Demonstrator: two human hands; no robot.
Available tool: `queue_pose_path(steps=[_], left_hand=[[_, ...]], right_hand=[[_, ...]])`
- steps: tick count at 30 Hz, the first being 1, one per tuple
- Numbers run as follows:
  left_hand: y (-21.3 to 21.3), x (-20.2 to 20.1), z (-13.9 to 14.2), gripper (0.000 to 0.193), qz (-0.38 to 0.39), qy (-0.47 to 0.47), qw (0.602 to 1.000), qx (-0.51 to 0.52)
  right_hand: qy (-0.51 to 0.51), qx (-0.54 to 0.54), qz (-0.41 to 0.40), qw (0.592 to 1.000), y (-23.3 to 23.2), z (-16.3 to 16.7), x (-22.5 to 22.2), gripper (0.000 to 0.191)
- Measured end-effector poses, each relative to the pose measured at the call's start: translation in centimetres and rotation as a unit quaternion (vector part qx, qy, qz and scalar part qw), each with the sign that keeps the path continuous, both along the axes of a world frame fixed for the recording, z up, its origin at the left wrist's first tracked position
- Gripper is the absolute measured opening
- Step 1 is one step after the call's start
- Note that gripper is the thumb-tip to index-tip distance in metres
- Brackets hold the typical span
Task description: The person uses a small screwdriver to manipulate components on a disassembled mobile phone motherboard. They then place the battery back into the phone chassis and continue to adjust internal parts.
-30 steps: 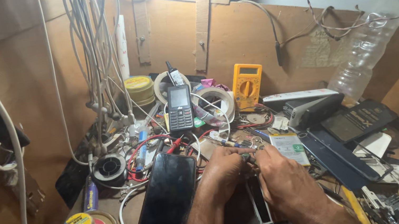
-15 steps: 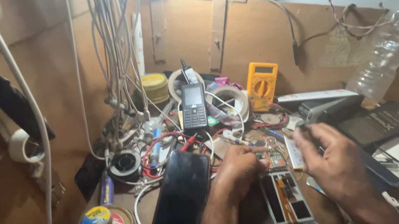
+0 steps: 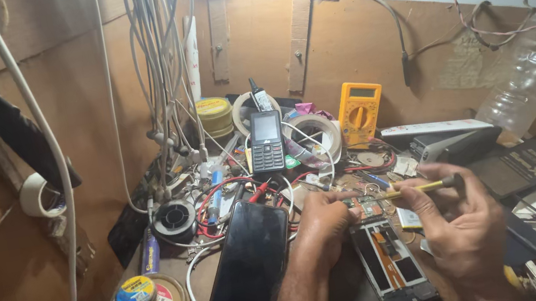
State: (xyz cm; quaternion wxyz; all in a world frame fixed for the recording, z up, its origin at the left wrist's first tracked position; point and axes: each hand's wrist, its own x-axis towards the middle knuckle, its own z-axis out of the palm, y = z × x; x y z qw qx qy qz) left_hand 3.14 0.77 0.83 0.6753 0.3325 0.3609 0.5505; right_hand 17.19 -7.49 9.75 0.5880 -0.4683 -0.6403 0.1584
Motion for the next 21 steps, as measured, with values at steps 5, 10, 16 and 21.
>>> queue_pose_path(steps=[5,10,16,21], left_hand=[[0.3,0.1,-0.3,0.04,0.017,0.035,0.999,0.028],[0.2,0.2,0.1,0.04,0.028,0.049,0.998,0.015],[-0.4,0.1,0.3,0.039,0.019,0.043,0.999,0.013],[-0.1,0.3,0.1,0.038,0.019,0.056,0.998,0.007]], right_hand=[[0.075,0.003,0.08,0.994,0.1,-1.2,-0.7,0.053],[0.007,0.05,0.105,0.993,0.2,-2.1,-0.2,0.054],[-0.007,0.031,0.098,0.995,0.0,-2.5,-0.1,0.054],[-0.006,0.046,0.128,0.991,-0.3,-2.3,-0.3,0.051]])
